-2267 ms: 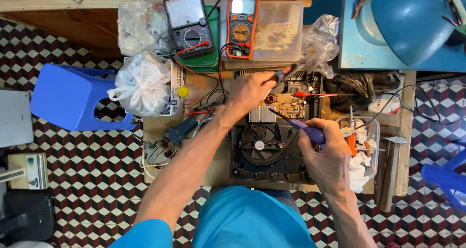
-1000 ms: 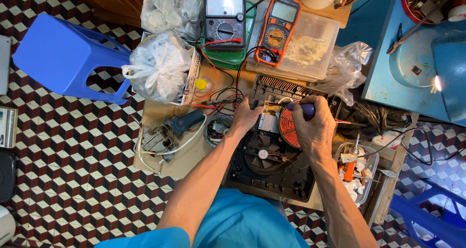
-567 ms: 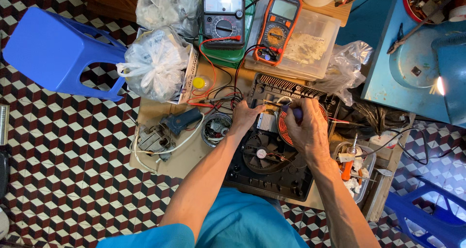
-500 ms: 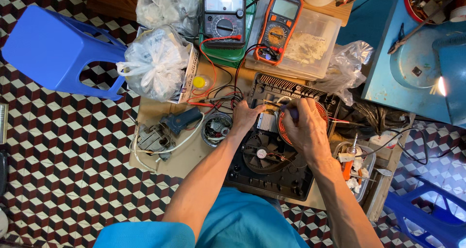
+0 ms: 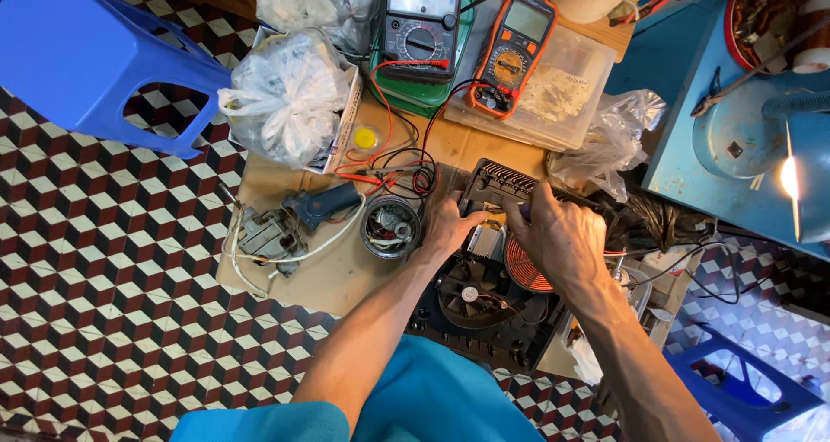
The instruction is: The person repairs an induction cooktop at a workbench. They probe the cooktop's circuitry with multimeter test leads, flip the unit over to access its underside and control panel, plug its cord into a power strip to test it, and unscrew and lift out the internal fan and heat sink assembly.
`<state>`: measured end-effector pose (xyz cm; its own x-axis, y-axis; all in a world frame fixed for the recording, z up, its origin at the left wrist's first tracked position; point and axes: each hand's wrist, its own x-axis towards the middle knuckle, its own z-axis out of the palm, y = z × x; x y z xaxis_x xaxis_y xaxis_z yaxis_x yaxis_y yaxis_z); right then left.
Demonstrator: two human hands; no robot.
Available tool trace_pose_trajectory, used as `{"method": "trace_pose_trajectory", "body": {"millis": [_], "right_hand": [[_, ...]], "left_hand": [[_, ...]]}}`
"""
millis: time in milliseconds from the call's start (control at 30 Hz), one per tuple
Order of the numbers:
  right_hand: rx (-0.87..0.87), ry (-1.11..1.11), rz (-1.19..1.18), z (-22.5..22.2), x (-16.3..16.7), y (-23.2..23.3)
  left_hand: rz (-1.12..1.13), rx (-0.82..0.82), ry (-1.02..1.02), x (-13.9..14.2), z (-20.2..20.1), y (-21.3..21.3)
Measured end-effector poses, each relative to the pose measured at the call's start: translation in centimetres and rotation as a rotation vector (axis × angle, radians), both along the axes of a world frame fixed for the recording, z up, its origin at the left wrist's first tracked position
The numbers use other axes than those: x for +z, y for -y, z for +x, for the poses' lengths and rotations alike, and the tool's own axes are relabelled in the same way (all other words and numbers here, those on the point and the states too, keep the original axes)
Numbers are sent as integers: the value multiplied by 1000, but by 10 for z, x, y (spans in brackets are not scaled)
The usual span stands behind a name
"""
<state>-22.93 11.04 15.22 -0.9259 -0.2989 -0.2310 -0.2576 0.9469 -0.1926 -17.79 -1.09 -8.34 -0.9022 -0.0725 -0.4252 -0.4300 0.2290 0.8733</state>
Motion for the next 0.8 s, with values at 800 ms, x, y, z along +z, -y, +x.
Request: {"method": "trace_pose_trajectory", "body": {"millis": [800], "right_hand": [[-302,665,318,-12,-41,-11]], "left_hand": [[-25,51,-53,-6,1,-5]]}}
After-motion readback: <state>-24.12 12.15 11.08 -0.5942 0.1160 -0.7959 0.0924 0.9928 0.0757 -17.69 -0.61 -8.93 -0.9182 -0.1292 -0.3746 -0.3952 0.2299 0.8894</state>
